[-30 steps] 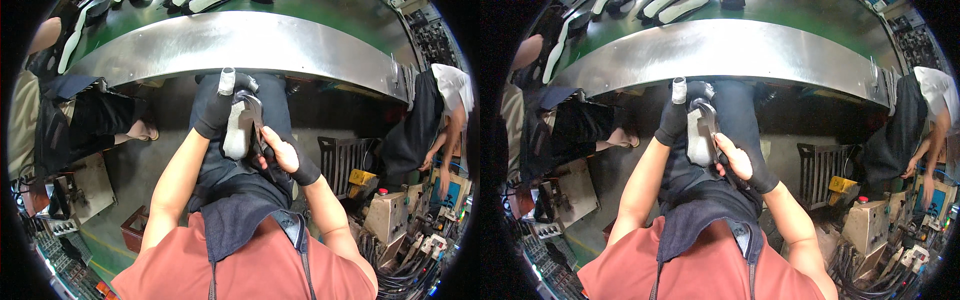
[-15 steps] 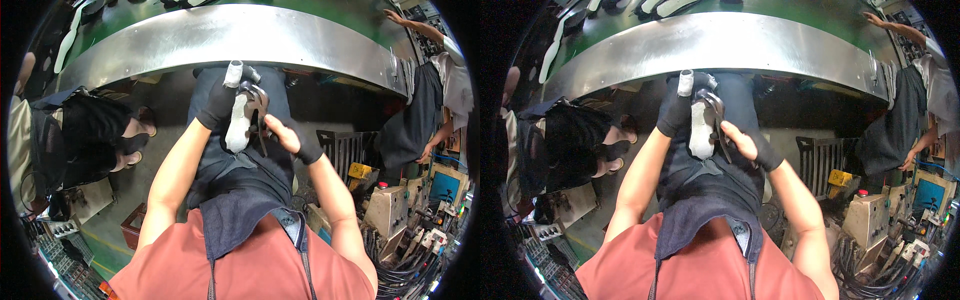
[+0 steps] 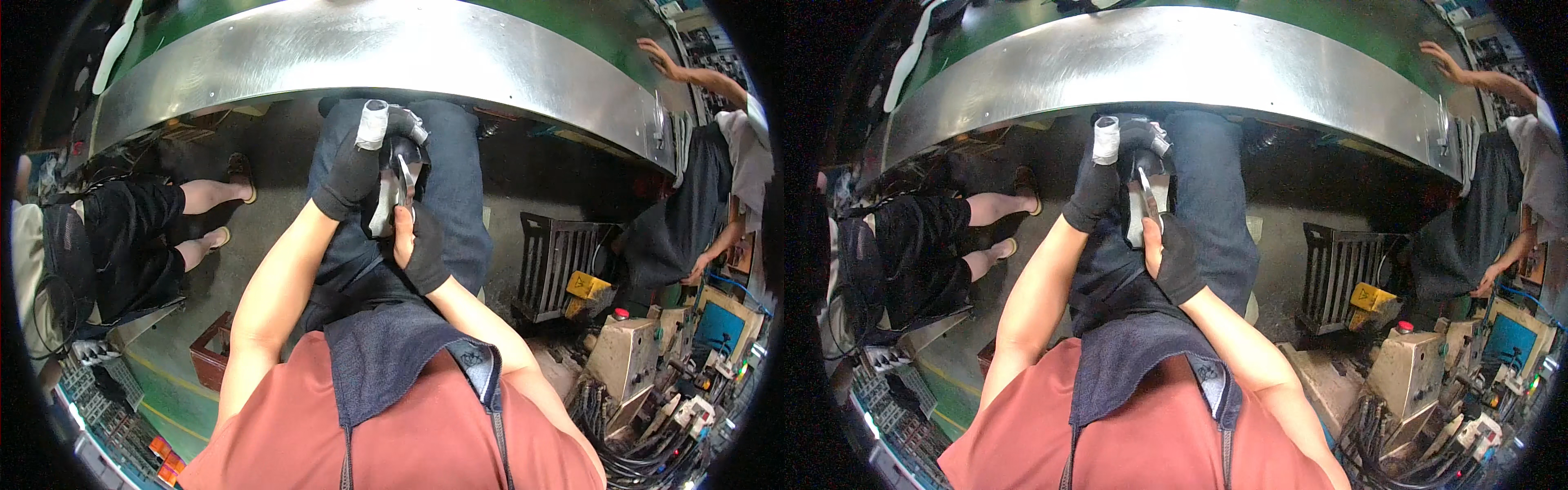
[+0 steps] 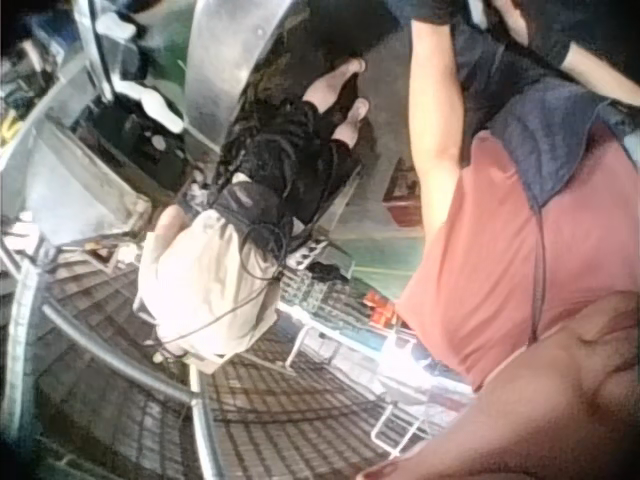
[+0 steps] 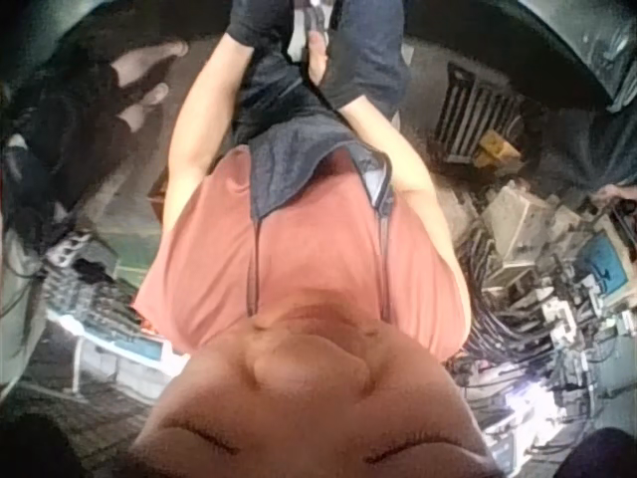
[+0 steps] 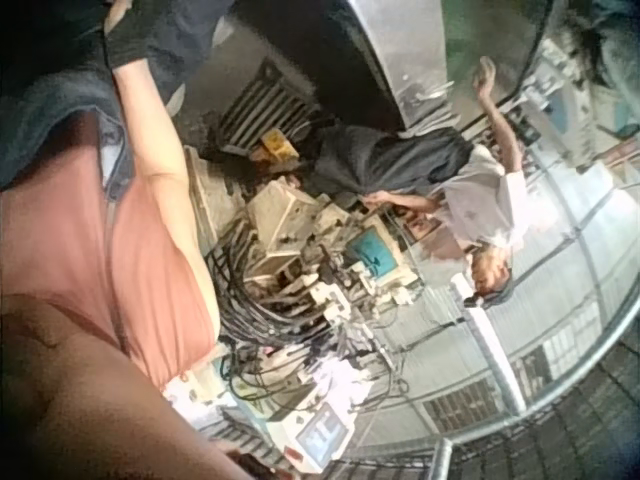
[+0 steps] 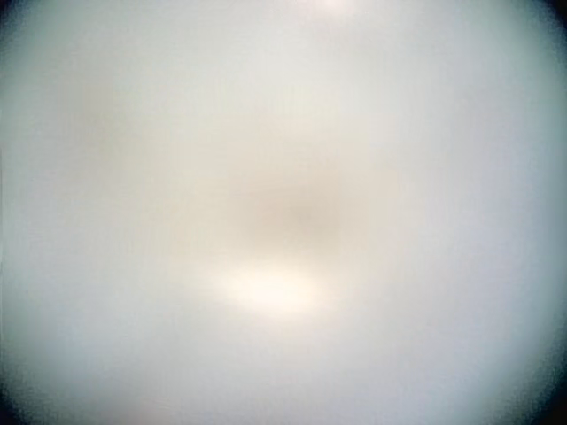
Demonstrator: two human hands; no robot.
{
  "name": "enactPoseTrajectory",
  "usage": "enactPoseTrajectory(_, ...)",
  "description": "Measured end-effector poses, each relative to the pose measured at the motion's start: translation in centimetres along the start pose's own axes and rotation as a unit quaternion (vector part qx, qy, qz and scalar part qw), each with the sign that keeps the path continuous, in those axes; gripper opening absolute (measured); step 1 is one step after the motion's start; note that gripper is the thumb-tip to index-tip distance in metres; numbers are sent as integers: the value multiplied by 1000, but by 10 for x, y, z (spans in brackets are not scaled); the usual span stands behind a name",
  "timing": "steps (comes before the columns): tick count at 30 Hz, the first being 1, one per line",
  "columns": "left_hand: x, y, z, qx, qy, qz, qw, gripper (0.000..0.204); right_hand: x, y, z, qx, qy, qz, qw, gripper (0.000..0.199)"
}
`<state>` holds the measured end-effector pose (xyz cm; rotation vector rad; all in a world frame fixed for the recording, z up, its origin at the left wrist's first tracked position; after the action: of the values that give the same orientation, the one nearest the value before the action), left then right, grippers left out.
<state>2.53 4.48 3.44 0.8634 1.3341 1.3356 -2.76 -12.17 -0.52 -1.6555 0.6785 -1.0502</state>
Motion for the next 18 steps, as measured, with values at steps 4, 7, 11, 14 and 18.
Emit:
enactPoseTrajectory(4, 13, 18, -23, -22, 48, -37, 998, 71, 15, -7, -9, 50, -72, 76, 993, 21)
enactPoseTrajectory(7, 15, 4, -68, 105, 109, -49, 987, 70, 54, -8, -37, 147, -212, -138, 956, 25)
enactPoseTrajectory(11, 8, -34, -117, 198, 107, -36, 974, 59, 68, 4, -71, 255, -304, -171, 902, 41)
enactPoseTrajectory(14, 0, -39, -134, 244, 87, -434, 863, 33, 75, 16, -72, 301, -336, -214, 867, 44)
enactPoseTrajectory(18, 5, -63, -127, 235, 60, -308, 920, 25, 77, 12, -50, 347, -329, -213, 852, 44)
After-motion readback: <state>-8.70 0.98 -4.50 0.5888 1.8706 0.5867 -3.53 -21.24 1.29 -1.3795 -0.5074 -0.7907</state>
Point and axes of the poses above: each hand's wrist, its own z-axis towards the middle knuckle, its own x-axis out of the back of the hand, y = z × x, the point moved 2 cm from there along z, towards the middle knuckle, and after that the axes turned 1 degree about -z, right-handed, at the moved point
